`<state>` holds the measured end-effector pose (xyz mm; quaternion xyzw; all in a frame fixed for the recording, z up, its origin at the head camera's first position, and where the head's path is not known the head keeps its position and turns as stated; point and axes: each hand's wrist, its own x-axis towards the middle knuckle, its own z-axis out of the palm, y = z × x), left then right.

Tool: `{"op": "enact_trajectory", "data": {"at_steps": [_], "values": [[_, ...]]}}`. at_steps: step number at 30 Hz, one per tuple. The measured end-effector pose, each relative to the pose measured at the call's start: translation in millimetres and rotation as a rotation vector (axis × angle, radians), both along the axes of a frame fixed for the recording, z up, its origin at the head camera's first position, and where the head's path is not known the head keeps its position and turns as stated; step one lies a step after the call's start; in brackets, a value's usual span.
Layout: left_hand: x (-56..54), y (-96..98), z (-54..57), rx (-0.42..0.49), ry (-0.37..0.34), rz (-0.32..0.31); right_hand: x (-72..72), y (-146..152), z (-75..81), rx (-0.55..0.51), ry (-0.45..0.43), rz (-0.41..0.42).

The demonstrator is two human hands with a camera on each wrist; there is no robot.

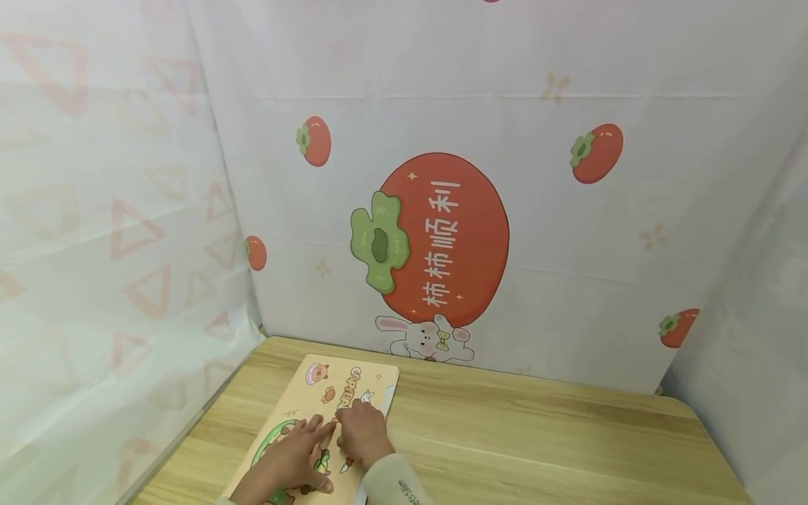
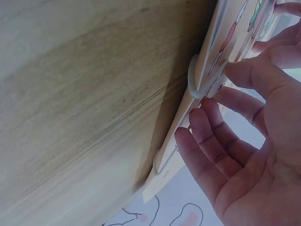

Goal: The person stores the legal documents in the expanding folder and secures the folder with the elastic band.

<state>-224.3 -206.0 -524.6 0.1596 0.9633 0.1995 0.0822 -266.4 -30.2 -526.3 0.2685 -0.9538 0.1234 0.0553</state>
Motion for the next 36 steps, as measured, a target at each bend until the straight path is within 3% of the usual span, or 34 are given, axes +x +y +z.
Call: {"op": "enact_trajectory", "data": {"at_steps": [20,36], "values": [[2.1,0.8,1.8,0.0,0.003,-0.01,4.1,-2.3,-5.6,0.021,0.081,-0.02],[0.7,1.7,1.9,-0.013,-0.018,0.009,2.8,-3.8,-5.4,0.067,0.005,-0.06]]}}
